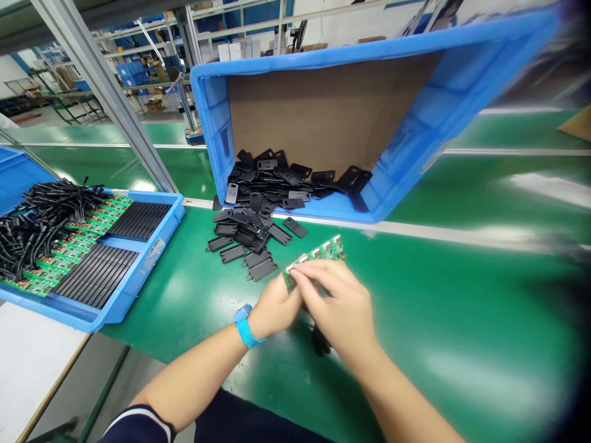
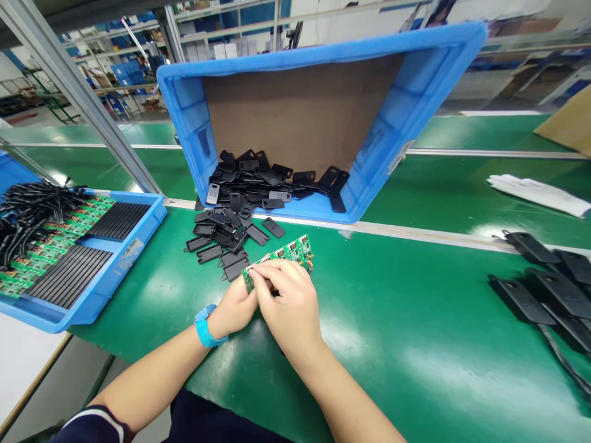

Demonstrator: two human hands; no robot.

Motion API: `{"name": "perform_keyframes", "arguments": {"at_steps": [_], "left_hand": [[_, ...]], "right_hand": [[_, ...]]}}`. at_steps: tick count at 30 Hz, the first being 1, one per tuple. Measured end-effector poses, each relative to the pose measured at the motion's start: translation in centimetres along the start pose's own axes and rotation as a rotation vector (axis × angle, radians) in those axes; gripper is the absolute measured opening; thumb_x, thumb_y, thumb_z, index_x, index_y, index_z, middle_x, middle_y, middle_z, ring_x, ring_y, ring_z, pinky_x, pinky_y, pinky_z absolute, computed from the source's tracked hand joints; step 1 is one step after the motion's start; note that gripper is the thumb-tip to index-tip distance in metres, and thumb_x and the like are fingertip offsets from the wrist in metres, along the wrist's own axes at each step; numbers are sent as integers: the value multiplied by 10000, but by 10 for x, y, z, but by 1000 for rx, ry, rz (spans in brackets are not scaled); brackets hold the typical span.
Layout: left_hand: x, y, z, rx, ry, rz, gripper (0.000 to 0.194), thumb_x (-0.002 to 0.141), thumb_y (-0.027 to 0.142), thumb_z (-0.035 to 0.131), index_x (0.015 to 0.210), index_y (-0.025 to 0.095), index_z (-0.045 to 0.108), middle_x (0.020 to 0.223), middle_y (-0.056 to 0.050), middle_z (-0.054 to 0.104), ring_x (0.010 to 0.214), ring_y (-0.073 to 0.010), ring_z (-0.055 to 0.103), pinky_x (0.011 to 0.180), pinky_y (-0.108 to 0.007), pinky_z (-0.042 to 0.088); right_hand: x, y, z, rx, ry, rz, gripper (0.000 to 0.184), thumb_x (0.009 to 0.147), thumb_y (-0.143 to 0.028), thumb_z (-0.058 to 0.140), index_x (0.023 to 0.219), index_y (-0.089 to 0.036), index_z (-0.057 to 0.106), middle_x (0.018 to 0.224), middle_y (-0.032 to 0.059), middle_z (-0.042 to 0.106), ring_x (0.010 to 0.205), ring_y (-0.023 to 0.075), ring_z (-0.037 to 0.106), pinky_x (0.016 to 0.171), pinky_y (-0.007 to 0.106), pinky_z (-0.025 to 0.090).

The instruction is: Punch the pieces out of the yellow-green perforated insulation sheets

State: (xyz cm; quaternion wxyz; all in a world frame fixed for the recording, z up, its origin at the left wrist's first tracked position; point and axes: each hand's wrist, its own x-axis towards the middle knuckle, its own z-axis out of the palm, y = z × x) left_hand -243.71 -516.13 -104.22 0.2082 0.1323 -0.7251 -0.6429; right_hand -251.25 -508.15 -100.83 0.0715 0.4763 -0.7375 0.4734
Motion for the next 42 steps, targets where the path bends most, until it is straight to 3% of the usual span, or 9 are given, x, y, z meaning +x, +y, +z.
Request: {"name": "perform_keyframes", "arguments": {"at_steps": [8,13,17,22,26,32,37,42], "left_hand": [[-1,1,1,-7,6,-48,315,914,315,392,1152,190,555,1189,-52,593,1104,-184,537,954,-317,424],[0,2,1,-40,-2,-31,325,916,315,389,1154,170,556,1182,-63,597,1108,-177,532,965,-307,417],[-1,1,2,-190,-8,-138,345,892,361,447,1133,146,569,1167,-80,605,1090,-195,544,963,-325,422],[-2,-2,6,-675,-92,-337,402,839,344,555,1182,137,524,1164,-122,600,973,-229,615,805,-349,511],[-2,-1,9,-768,-121,-397,409,834,298,565,1205,135,507,1126,-134,619,886,-218,650,750,-334,528],[-1,0,9,-771,-106,-429,394,863,254,508,1238,134,485,1152,-152,605,933,-238,643,829,-395,501],[0,-5,8,-742,-86,-450,371,859,251,496,1205,118,498,1209,-175,566,1007,-290,613,907,-512,448],[0,-5,8,-672,-50,-451,341,859,242,500,1178,123,522,1242,-150,552,1146,-286,530,1033,-506,349]], "right_hand": [[-3,5,0,-11,8,5,93,792,-186,620,870,-187,670,805,38,651,741,157,597,659,317,503],[-7,6,4,-78,63,-110,86,798,-150,614,834,-194,678,748,21,651,709,151,581,646,326,472],[-11,8,0,-16,99,-138,87,772,-127,634,815,-194,669,742,16,650,687,142,593,621,307,478],[-16,22,-8,-25,357,20,98,733,-98,654,785,-180,661,731,23,664,690,154,621,645,304,515],[-19,31,-9,1,519,61,181,687,-49,665,836,-150,681,724,49,683,681,175,643,645,322,528],[-16,31,-11,-38,509,99,164,704,-76,651,847,-147,688,722,59,690,660,176,652,596,311,530],[-14,32,-10,-79,458,142,104,744,-138,629,833,-151,682,738,72,690,682,179,653,622,330,535],[-16,34,-9,-100,419,142,103,756,-145,620,827,-186,682,746,54,695,701,184,648,630,343,530]]}}
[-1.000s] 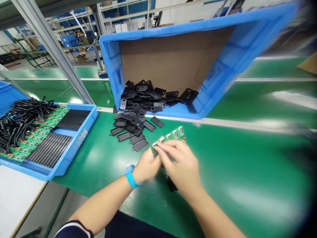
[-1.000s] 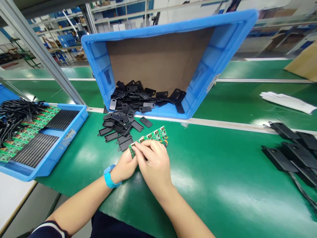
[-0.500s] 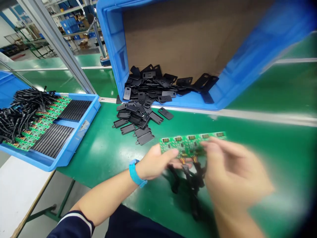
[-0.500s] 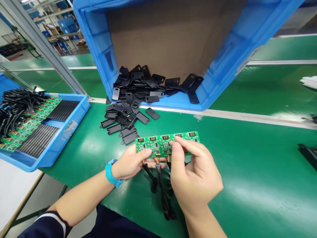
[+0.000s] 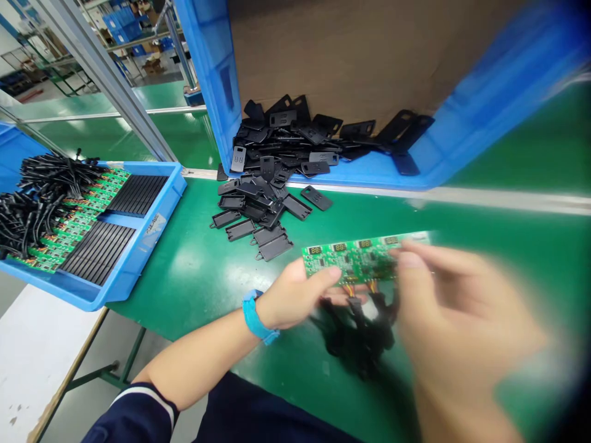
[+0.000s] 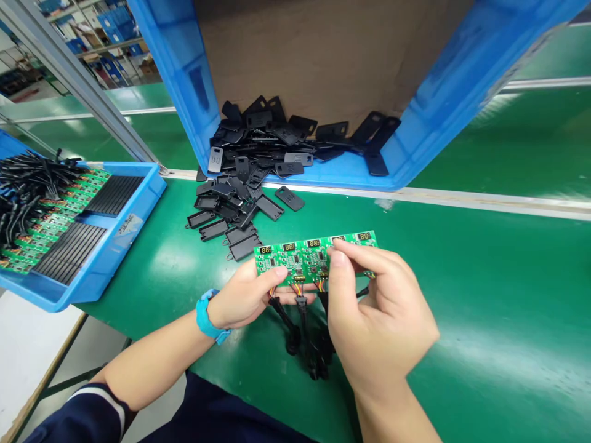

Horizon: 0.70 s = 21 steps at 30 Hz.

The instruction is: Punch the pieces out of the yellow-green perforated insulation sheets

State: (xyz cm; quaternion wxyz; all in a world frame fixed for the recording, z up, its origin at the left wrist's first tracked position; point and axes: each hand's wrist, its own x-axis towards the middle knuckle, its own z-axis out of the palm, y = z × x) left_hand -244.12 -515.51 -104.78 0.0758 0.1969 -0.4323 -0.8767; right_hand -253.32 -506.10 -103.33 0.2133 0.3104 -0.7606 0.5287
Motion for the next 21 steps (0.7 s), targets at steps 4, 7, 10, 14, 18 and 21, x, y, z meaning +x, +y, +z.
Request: {"name": "perform_keyframes", "arguments": {"at_steps": [4,7,10,14,18,21], "left_hand": [[-1,2,2,-46,-43,-16,371,860,238,490,1215,134,507,1217,-158,567,1040,-292,599,908,-522,462],[-1,1,2,-44,-49,0,375,854,251,508,1213,140,517,1197,-149,582,1024,-278,609,883,-477,491],[-1,-1,1,-36,-50,1,362,849,274,524,1185,141,541,1173,-142,598,1013,-269,614,885,-459,492],[0,-2,-1,-28,-59,-5,364,855,285,516,1195,156,535,1173,-132,597,999,-253,617,872,-437,496],[-1,-1,-1,6,-50,1,349,867,274,493,1200,176,524,1163,-102,595,959,-209,620,870,-391,488],[-2,0,-1,72,-31,35,295,867,262,482,1132,155,556,1023,-70,634,824,-153,624,790,-324,506]], "right_hand": [[-1,1,1,17,-1,4,125,742,-124,628,833,-187,686,750,54,696,705,187,645,637,345,523],[-2,1,1,29,7,-4,136,719,-102,644,824,-175,692,746,60,698,698,186,647,627,327,519],[-2,1,1,14,-4,-9,144,723,-102,640,830,-183,690,753,52,699,702,182,649,638,324,521],[-3,1,2,24,-16,-2,143,734,-109,632,837,-189,690,758,53,696,710,187,647,645,334,521],[-3,0,0,9,-20,-41,151,733,-97,633,843,-184,687,748,55,688,711,188,642,643,329,516],[-2,-2,0,-50,-129,-195,147,743,-107,644,862,-190,671,760,40,684,729,168,636,663,302,512]]}}
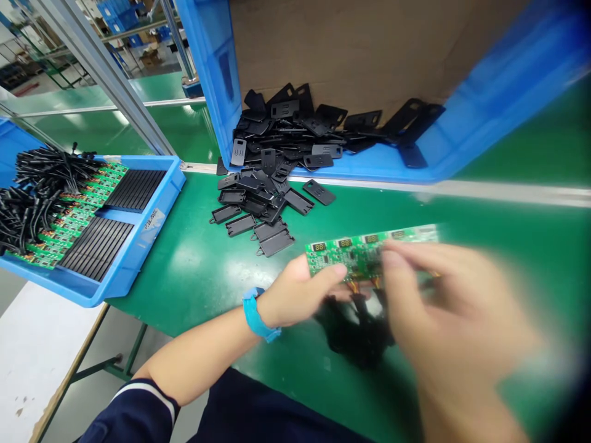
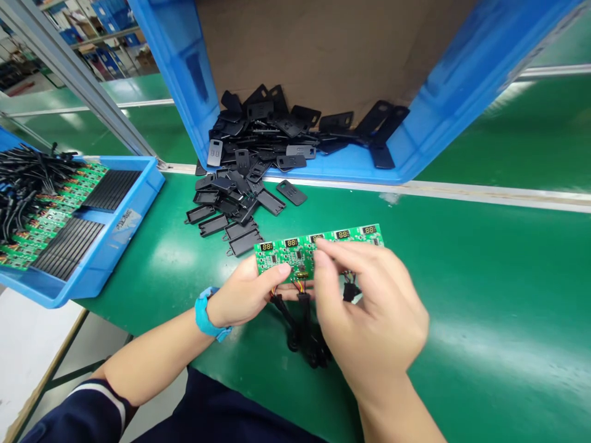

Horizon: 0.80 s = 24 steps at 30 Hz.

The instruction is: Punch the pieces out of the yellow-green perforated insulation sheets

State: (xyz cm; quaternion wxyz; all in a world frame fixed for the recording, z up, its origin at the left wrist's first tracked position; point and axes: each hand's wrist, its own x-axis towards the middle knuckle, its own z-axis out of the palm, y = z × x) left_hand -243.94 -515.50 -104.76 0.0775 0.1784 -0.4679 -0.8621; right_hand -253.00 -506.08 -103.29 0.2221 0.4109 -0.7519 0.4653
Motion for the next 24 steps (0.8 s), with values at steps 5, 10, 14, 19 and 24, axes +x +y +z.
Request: {"name": "perform_keyframes", "arguments": {"at_steps": [5,10,14,19,24], "left_hand": [[-1,4,1,309,86,116,215,877,255,436,971,136,590,836,-19,638,773,-131,580,752,-269,491],[-2,4,-1,507,97,241,295,890,233,388,1105,164,578,1121,-50,617,1210,-187,451,1077,-309,308],[-4,0,-3,597,115,248,354,897,257,390,1218,186,522,1292,-41,531,1279,-186,395,1094,-298,289],[-5,-1,-5,654,135,250,388,903,280,385,1264,175,482,1375,-49,450,1263,-190,421,1066,-287,325],[-4,0,-5,656,130,255,391,908,277,376,1270,165,473,1322,-56,508,1260,-182,424,1050,-276,336]], "right_hand": [[3,-5,6,-78,-291,-245,109,812,-169,587,900,-196,645,891,63,683,806,199,621,705,354,493],[7,-8,11,-90,-363,-309,98,841,-185,543,849,-181,640,847,68,686,777,217,614,677,366,479],[11,-12,9,-98,-371,-339,108,850,-181,528,838,-205,633,818,43,687,749,195,616,684,349,479],[13,-17,8,-133,-358,-358,114,839,-177,531,815,-188,642,807,53,690,731,200,621,675,356,482],[13,-21,10,-117,-343,-351,101,827,-165,547,804,-174,645,802,60,686,718,195,616,678,347,480]]}}
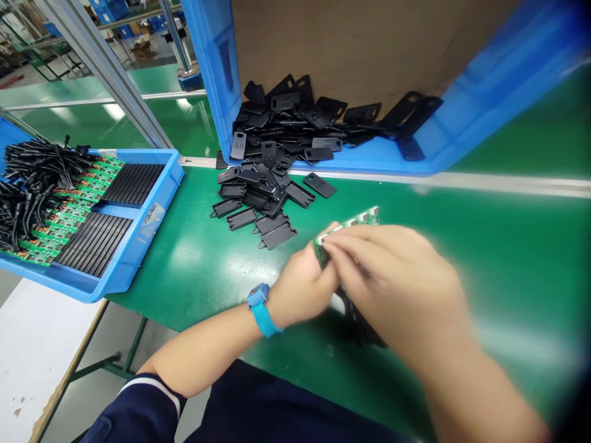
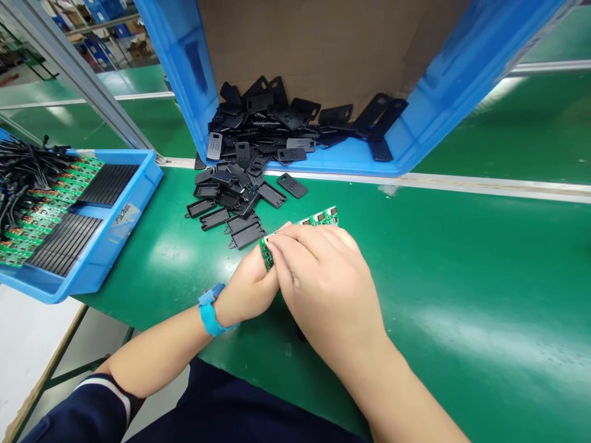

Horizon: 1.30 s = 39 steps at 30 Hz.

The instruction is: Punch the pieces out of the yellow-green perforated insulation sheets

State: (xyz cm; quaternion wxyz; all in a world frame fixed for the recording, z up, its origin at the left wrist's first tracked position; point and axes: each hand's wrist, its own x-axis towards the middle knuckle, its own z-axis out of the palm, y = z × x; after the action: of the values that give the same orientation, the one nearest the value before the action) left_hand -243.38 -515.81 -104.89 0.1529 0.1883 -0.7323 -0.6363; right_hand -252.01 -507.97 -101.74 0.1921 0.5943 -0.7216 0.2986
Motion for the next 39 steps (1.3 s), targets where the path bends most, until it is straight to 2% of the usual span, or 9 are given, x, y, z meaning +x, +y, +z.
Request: {"name": "perform_keyframes", "arguments": {"at_steps": [14,19,23,27,31,34,37,39], "left_hand": [[-1,-1,0,-25,1,-13,410,897,267,387,1297,192,446,1342,-62,487,1231,-175,456,1062,-289,332],[-2,-3,0,-41,4,-46,441,874,226,417,1312,171,424,1272,-88,548,1172,-193,510,1033,-316,370],[-3,-1,0,-68,9,-44,443,875,220,408,1316,179,417,1273,-83,549,1117,-204,549,993,-335,417],[-2,-1,2,-31,35,-54,464,886,286,423,1329,148,407,1383,-94,434,1250,-234,430,1072,-355,339],[-1,-7,5,-74,33,-114,443,895,305,422,1326,203,410,1275,-65,542,1115,-214,547,1057,-403,364],[-2,-11,7,-93,42,-126,479,888,296,435,1356,222,365,1228,-60,570,1069,-211,573,1027,-421,400],[-2,-11,7,-71,44,-118,492,880,289,441,1356,192,363,1218,-78,578,1143,-231,528,1034,-427,395],[-2,-10,6,-47,34,-106,485,873,274,447,1342,171,381,1224,-90,577,1196,-241,487,1049,-430,379]], "right_hand": [[-1,1,5,34,27,-6,82,814,-141,550,802,-170,626,784,61,670,733,191,608,691,341,497],[2,-2,6,-8,5,-38,94,801,-134,530,732,-175,579,734,75,654,706,217,587,674,378,475],[2,-1,9,21,-22,48,112,788,-134,517,694,-194,521,774,79,635,723,212,574,644,365,454],[-2,10,10,62,29,175,107,764,-128,522,703,-208,487,774,61,607,767,214,578,670,367,452],[-6,28,6,-46,145,264,116,761,-118,528,724,-216,476,751,55,594,767,219,579,652,356,447],[-7,36,7,-131,133,202,115,765,-120,545,724,-211,488,728,61,609,744,226,584,652,362,442],[-8,37,10,-89,25,77,124,770,-106,552,698,-196,506,711,52,629,707,211,589,665,360,443],[-9,36,12,-30,-5,52,120,783,-106,552,695,-184,530,728,50,645,711,203,595,682,358,446]]}}
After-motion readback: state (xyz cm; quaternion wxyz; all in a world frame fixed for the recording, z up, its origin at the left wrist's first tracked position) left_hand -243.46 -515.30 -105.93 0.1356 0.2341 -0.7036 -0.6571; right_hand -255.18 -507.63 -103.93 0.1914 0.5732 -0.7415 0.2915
